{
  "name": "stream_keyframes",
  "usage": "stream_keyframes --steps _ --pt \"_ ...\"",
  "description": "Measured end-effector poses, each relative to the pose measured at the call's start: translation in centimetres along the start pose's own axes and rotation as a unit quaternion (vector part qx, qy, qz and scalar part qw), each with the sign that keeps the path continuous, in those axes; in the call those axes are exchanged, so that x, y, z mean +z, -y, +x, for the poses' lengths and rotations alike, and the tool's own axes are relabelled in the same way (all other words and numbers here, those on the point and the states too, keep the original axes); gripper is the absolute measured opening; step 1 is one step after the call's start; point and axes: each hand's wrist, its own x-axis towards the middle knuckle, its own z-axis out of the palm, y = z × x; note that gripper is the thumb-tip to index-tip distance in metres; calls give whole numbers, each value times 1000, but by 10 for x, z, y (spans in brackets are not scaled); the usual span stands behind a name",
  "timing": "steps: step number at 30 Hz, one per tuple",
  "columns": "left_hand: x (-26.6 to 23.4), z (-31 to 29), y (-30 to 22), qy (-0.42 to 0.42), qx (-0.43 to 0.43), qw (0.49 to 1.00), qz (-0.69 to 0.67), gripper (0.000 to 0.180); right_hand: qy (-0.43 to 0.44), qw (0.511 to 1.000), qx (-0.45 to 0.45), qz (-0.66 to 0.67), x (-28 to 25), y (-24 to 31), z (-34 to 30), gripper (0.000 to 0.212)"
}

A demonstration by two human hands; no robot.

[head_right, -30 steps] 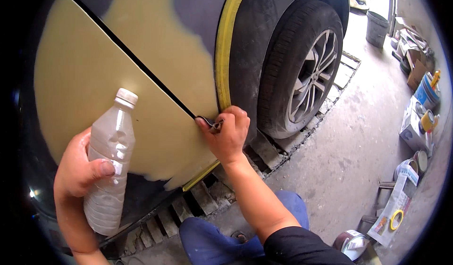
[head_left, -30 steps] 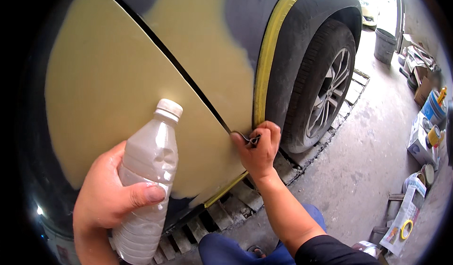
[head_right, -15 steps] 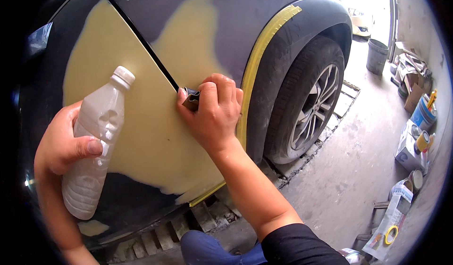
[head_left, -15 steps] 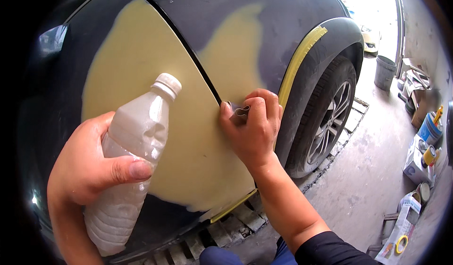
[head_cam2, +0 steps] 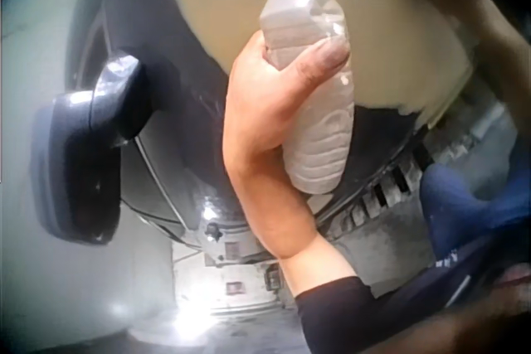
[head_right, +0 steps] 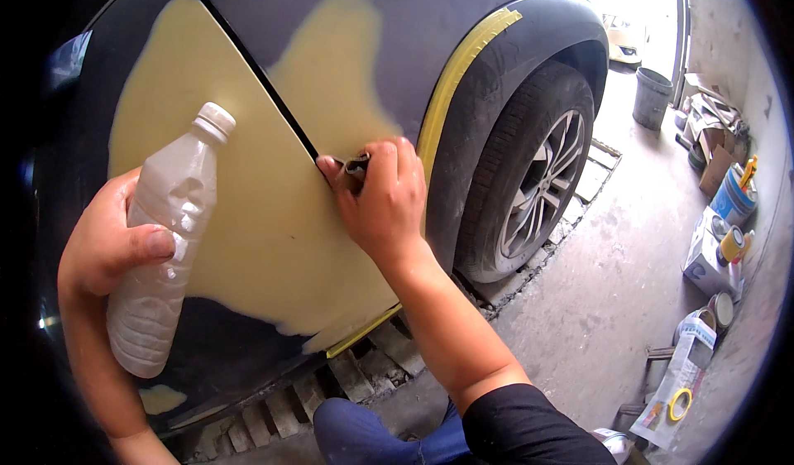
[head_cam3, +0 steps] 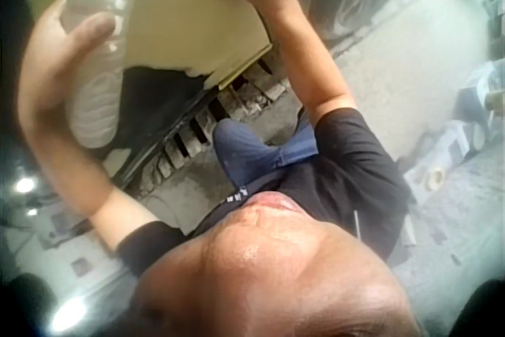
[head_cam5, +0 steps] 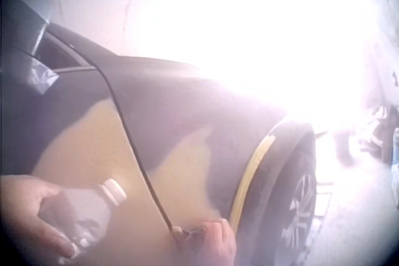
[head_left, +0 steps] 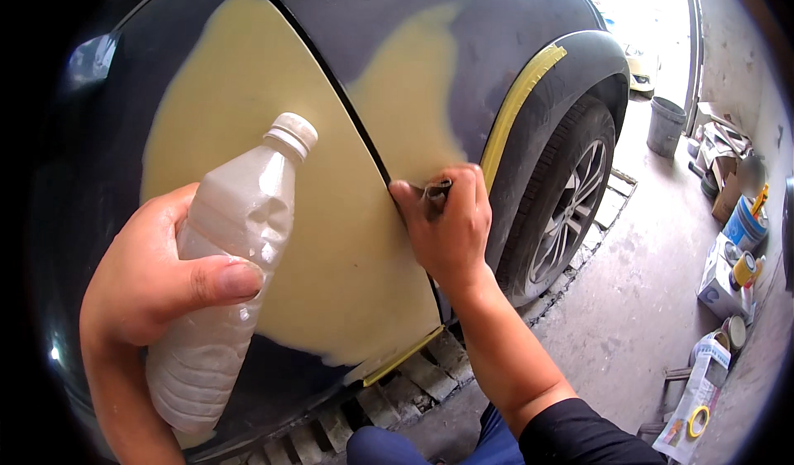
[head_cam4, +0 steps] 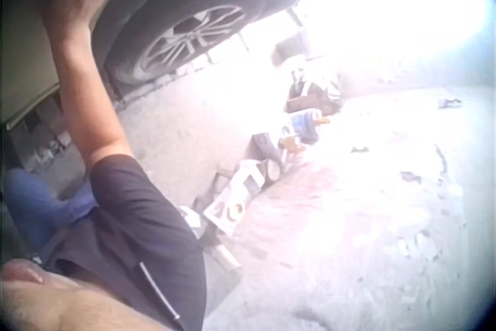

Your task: The person sands the front fender of a gray car using a sanding block and water from a plastic bottle. They move around the vehicle, wet the surface, and sand the primed area near the wheel arch and door gap.

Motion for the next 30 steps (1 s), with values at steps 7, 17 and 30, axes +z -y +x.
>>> stream_keyframes --steps 7,17,30 --pt "-4 -1 0 24 7 1000 8 61 -28 999 -20 -38 20 37 64 39" --pt "-12 6 -20 48 22 986 155 61 -41 996 -35 -67 11 29 56 38" --pt "-22 11 -70 -280 256 553 742 89 -82 993 -55 -65 27 55 87 39"
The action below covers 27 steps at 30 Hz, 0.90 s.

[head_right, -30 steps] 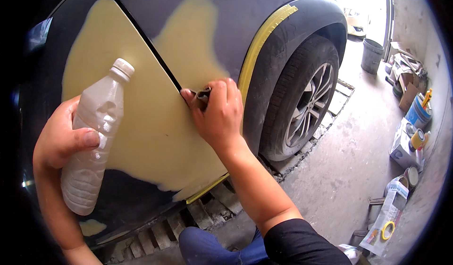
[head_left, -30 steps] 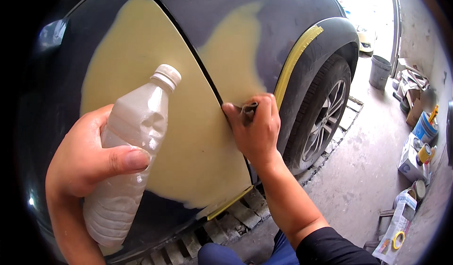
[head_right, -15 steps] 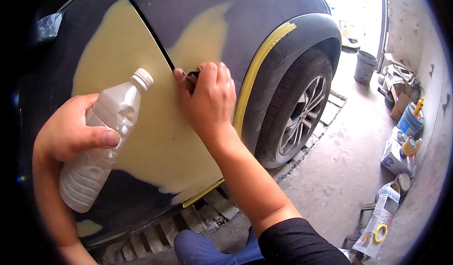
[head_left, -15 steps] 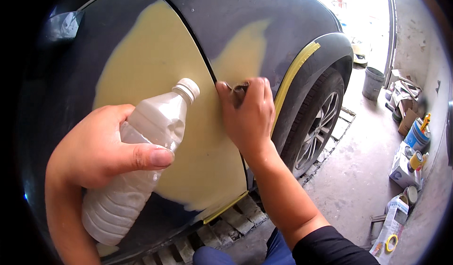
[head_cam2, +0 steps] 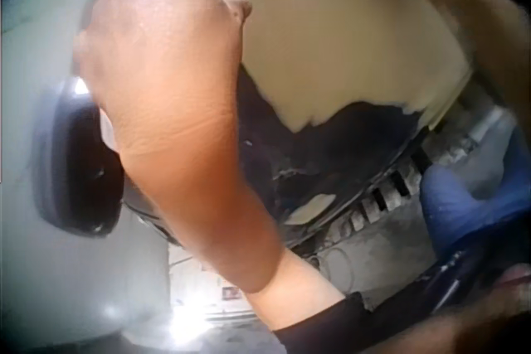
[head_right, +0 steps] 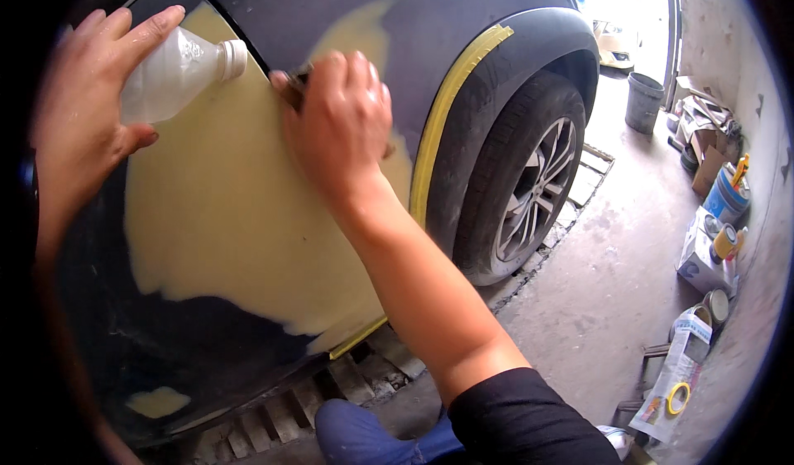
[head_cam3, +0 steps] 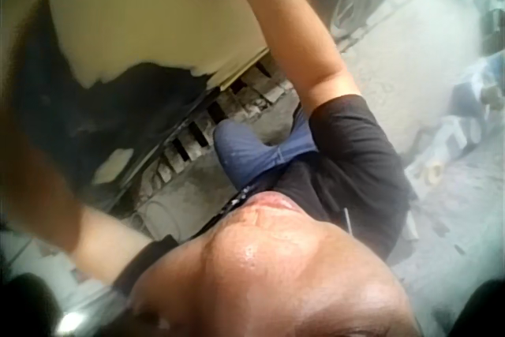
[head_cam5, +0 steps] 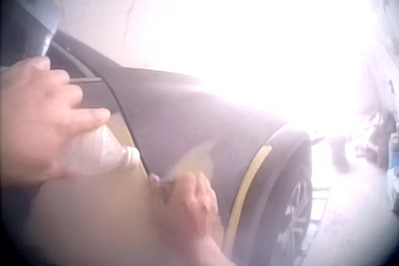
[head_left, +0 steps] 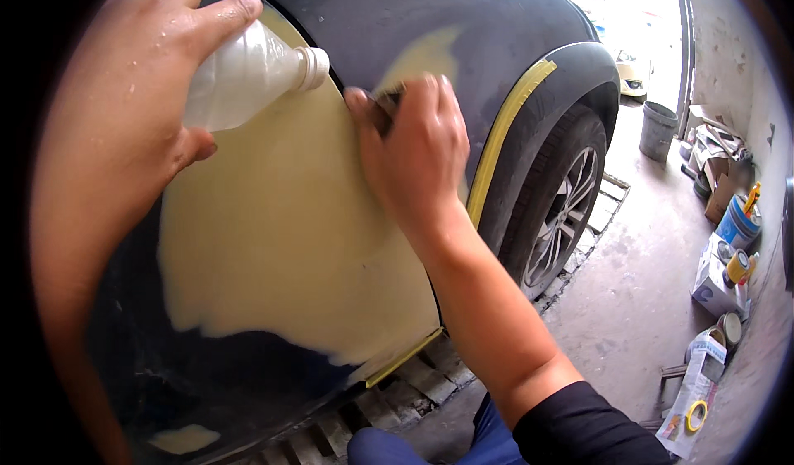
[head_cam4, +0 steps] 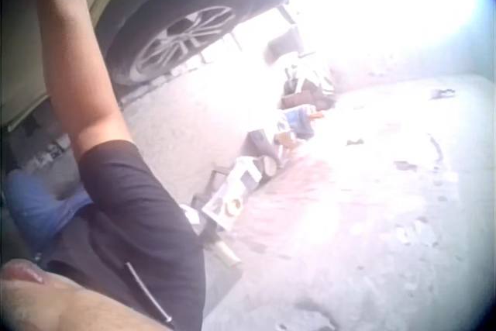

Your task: The person sands the front fender of a gray car using a sanding block and water from a plastic bottle. They move around the vehicle, wet the surface, and sand the primed area near the wheel arch and door gap.

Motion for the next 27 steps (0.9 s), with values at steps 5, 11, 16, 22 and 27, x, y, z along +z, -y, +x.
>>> stream_keyframes --steps 5,11,16,22,27 --pt "7 10 -4 -50 5 998 24 91 28 999 14 -26 2 -12 -19 37" --pt "3 10 -8 -49 -2 993 107 93 11 1000 7 -10 5 4 15 36" --pt "6 14 -1 -50 25 992 109 93 37 999 13 -8 0 -5 -16 35" --pt "7 11 -5 -23 17 996 81 94 6 999 -32 -20 7 4 12 33" --pt "21 3 1 -64 28 995 78 96 61 997 11 -46 -6 -1 -10 33"
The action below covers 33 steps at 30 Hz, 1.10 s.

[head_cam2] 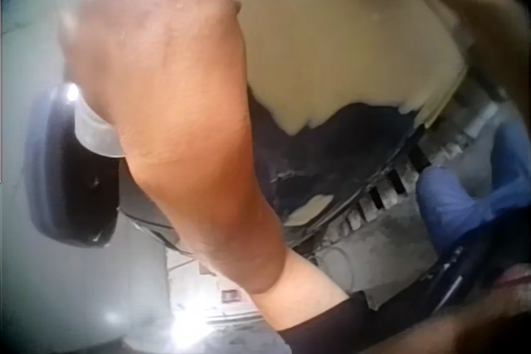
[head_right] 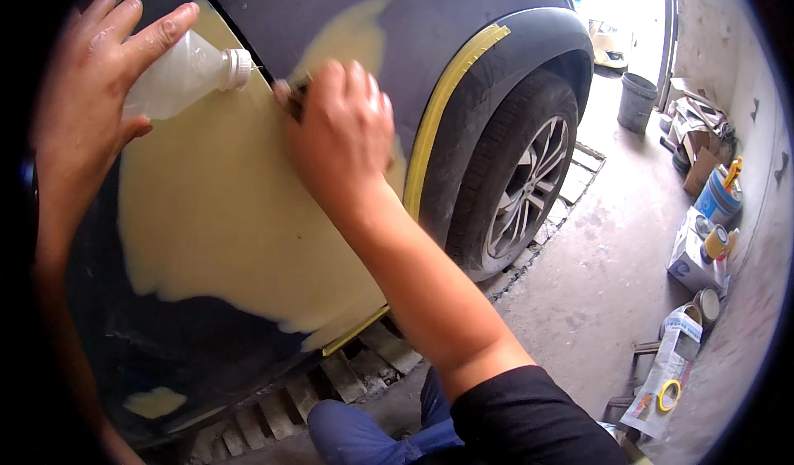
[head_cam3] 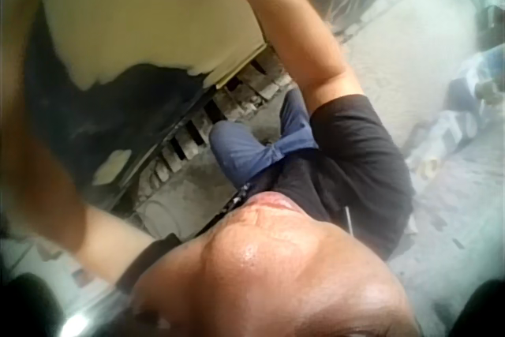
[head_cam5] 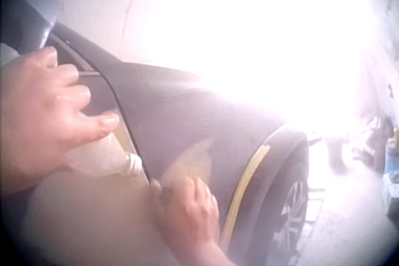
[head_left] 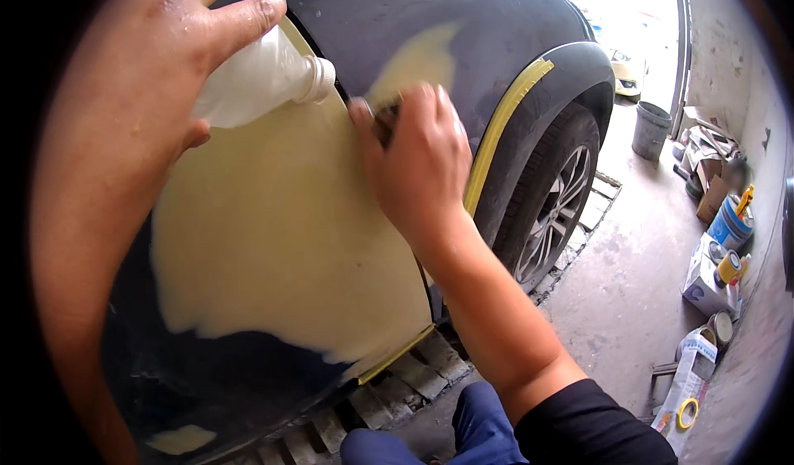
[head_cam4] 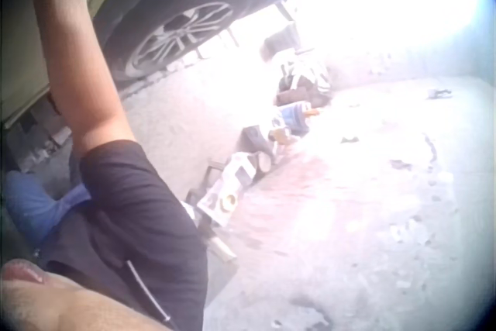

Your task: The person sands the front fender of a gray car using a sanding block and water from a plastic bottle. They move around the vehicle, wet the surface, and sand the primed area near the wheel arch and door gap.

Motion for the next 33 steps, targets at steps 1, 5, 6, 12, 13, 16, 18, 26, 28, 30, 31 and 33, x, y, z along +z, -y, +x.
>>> stream_keyframes --steps 1,5,6,12,13,16,18,26,28,30,31,33 --pt "4 -3 0 -18 1 1000 5 97 22 1000 1 11 -7 -11 -18 33" --pt "-6 -4 -5 17 -35 999 -16 97 108 994 24 8 -40 -51 -85 33" --pt "-8 -4 -6 36 -44 998 -28 97 138 990 29 5 -50 -59 -97 33" --pt "-3 -13 5 19 -22 999 -17 97 173 966 132 143 -73 -27 -19 33" --pt "-2 -13 5 12 -20 1000 -20 96 169 972 82 144 -69 -26 -1 31" --pt "-12 -10 2 43 -34 998 -44 94 189 973 23 128 -59 -15 40 27" --pt "-11 -11 3 43 -40 996 -61 94 235 965 31 116 -62 0 59 26" --pt "-4 -16 6 22 -41 993 -105 95 319 945 5 69 -53 13 79 24" --pt "-1 -15 4 20 -40 992 -117 95 337 940 4 58 -51 15 80 23" --pt "4 -15 5 0 -42 991 -130 95 338 940 -14 46 -48 18 82 23" --pt "8 -15 7 -18 -36 990 -135 95 332 942 -23 46 -46 21 83 23" --pt "22 -14 4 -56 -34 983 -171 96 322 945 -47 31 -43 19 85 23"
